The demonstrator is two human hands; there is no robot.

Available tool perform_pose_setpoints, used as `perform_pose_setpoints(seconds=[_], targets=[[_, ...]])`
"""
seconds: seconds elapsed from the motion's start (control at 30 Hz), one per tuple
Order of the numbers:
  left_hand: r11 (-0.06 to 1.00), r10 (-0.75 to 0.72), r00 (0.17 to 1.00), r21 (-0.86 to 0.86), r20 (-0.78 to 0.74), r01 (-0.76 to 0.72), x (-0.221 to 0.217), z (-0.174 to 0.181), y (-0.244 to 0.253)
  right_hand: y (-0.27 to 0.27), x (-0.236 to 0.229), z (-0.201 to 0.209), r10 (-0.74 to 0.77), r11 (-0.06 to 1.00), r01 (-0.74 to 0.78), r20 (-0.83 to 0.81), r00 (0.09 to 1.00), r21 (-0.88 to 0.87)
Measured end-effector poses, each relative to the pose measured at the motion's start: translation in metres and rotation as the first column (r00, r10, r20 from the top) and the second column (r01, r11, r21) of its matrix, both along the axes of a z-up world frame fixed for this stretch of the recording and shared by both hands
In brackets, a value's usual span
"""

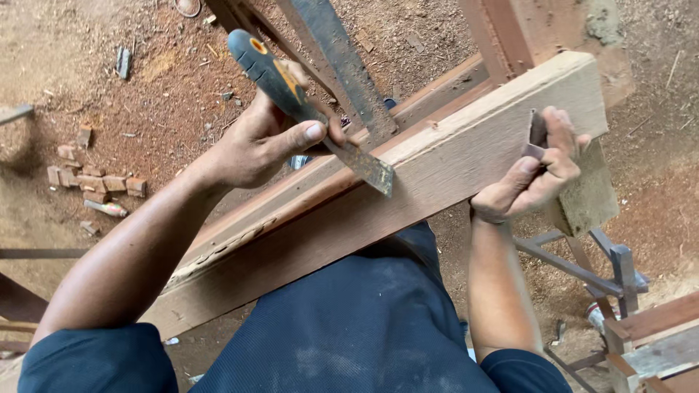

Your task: The person sands the surface and edges of a wooden frame by hand using a small piece of sandpaper while holding a putty knife to clean or scrape the wood.

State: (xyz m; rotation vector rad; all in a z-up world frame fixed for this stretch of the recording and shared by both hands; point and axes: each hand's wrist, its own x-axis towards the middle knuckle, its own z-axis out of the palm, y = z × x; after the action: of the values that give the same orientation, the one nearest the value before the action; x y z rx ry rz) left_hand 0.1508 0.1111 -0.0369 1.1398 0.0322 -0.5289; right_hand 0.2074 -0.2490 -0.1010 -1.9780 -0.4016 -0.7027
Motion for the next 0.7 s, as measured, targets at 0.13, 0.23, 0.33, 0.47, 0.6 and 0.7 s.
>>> perform_pose_setpoints(seconds=[0.13, 0.23, 0.33, 0.47, 0.6, 0.7], targets=[[0.996, 0.018, 0.999, 0.086, 0.048, -0.022, -0.031, 0.006, 0.020, -0.005, 0.000, -0.001, 0.065, 0.996, -0.062, -0.038, 0.997, 0.056], [0.992, 0.071, 0.997, 0.106, -0.005, -0.070, -0.065, 0.018, 0.035, -0.018, 0.001, -0.004, -0.001, 0.996, -0.004, -0.055, 0.998, -0.089], [0.982, 0.114, 0.993, 0.150, 0.000, -0.113, -0.097, 0.025, 0.048, -0.027, 0.010, -0.011, 0.010, 0.997, -0.013, -0.029, 1.000, -0.082], [0.969, 0.210, 0.978, 0.134, -0.016, -0.206, -0.142, 0.025, 0.064, -0.034, 0.008, -0.013, 0.110, 0.993, -0.112, -0.071, 0.991, -0.027], [0.939, 0.266, 0.960, 0.247, -0.087, -0.238, -0.188, 0.031, 0.082, -0.058, 0.001, -0.034, 0.086, 0.979, -0.052, -0.171, 0.981, 0.199], [0.929, 0.293, 0.956, 0.239, -0.010, -0.282, -0.212, 0.032, 0.092, -0.089, 0.000, -0.046, -0.110, 0.977, 0.164, -0.336, 0.935, 0.136]])
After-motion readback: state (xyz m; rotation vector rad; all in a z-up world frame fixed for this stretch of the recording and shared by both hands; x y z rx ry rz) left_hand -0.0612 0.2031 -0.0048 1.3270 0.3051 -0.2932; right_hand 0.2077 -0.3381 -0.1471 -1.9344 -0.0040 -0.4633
